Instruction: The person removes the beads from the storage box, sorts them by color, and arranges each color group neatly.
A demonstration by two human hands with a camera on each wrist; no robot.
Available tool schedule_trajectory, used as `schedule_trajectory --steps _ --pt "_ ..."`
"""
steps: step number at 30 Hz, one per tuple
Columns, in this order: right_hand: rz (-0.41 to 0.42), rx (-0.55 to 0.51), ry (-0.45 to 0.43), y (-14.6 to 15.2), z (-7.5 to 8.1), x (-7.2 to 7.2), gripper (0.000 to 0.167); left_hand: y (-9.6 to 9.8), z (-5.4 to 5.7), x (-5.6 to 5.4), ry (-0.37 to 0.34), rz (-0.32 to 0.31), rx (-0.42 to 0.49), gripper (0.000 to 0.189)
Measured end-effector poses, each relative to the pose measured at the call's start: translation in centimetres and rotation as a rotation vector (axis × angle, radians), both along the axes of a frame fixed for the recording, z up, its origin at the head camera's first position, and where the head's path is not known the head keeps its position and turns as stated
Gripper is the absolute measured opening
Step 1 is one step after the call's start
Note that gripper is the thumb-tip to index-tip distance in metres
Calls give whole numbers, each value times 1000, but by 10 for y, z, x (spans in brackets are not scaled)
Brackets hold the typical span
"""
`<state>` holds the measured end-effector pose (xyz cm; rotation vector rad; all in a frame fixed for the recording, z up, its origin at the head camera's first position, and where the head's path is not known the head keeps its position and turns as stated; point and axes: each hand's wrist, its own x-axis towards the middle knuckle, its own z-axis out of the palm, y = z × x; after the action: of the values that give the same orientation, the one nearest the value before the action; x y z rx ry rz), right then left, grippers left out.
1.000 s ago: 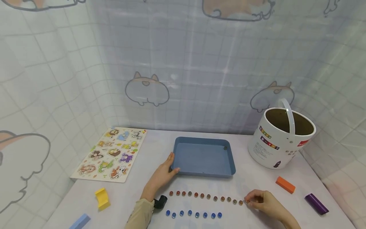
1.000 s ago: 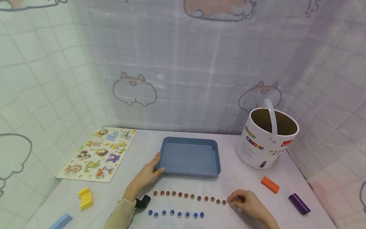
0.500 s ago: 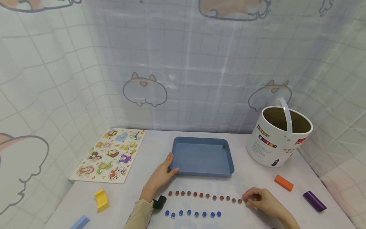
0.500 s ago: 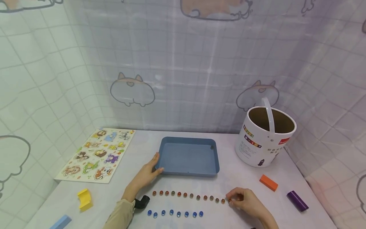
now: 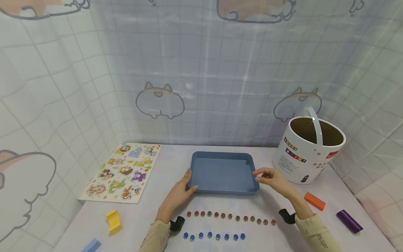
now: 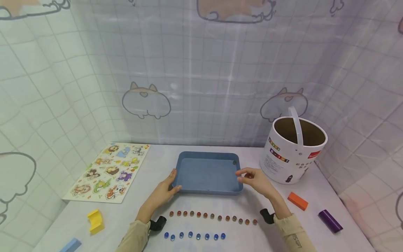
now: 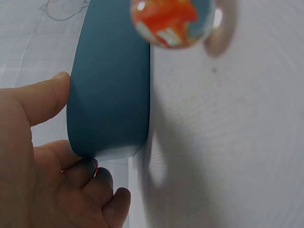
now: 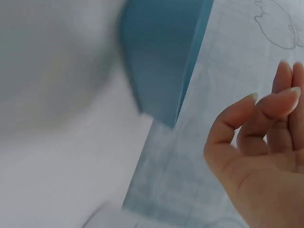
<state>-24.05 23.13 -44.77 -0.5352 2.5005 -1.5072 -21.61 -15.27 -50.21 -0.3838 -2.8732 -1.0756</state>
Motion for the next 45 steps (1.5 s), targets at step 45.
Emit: schedule_trajectory --steps 45 --pt "-565 -261 -428 -91 -25 -116 45 -1 -3 0 -2 -21 10 77"
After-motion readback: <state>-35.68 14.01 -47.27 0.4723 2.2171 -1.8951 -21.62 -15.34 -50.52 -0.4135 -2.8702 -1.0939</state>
